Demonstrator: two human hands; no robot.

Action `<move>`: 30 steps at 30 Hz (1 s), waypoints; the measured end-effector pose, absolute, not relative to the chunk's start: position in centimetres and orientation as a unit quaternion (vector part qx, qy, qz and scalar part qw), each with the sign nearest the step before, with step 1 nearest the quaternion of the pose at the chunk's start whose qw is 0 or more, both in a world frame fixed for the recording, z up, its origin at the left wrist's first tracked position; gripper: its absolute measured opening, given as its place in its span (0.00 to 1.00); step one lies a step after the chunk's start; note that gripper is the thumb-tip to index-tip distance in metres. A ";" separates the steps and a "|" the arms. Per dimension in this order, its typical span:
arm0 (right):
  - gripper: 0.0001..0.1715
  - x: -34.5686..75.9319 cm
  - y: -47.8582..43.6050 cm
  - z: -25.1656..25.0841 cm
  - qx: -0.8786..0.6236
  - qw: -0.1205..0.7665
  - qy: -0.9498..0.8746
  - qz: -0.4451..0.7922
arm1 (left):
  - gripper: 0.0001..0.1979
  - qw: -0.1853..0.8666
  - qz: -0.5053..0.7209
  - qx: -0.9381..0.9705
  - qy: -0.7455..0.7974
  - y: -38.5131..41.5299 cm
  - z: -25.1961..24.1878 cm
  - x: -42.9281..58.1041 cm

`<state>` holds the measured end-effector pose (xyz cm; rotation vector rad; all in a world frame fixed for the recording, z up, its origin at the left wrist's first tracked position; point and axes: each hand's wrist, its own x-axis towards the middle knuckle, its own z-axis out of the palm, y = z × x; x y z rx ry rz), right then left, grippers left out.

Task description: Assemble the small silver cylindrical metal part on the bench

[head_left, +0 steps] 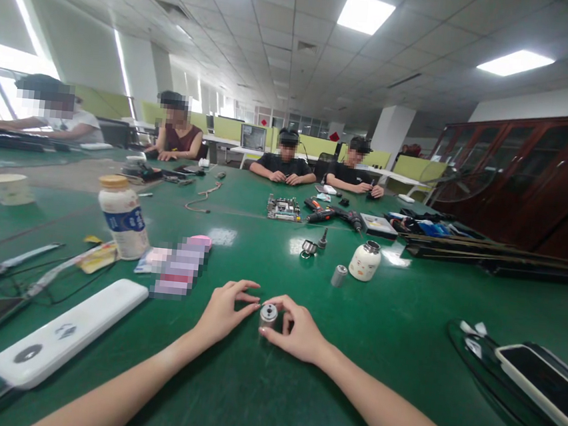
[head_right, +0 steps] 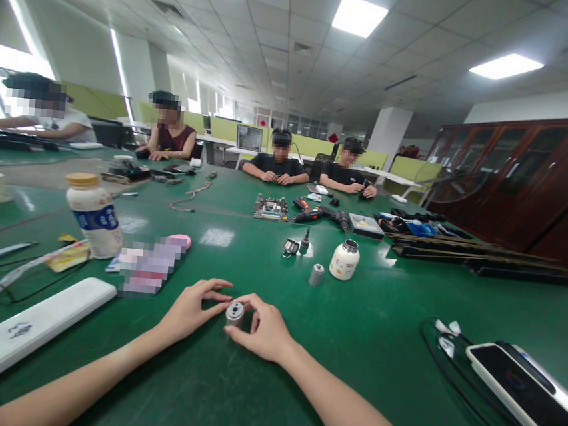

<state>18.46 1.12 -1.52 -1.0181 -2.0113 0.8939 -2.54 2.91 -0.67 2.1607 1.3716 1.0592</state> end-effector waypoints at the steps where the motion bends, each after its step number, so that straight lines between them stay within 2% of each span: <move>1: 0.24 18.5 1.1 -1.5 -0.393 0.350 -0.777 0.346 | 0.14 0.179 0.387 0.763 0.486 2.8 -0.6 -2.4; 8: 0.25 18.4 1.2 -1.6 -0.388 0.354 -0.775 0.350 | 0.15 0.128 0.538 0.696 0.458 1.0 0.2 -0.6; 13: 0.24 18.3 1.1 -1.7 -0.391 0.357 -0.774 0.347 | 0.15 0.128 0.493 0.739 0.441 -0.3 0.4 0.3; 30: 0.25 18.4 1.4 -1.8 -0.376 0.361 -0.780 0.347 | 0.13 0.125 0.473 0.755 0.437 -0.7 0.8 0.4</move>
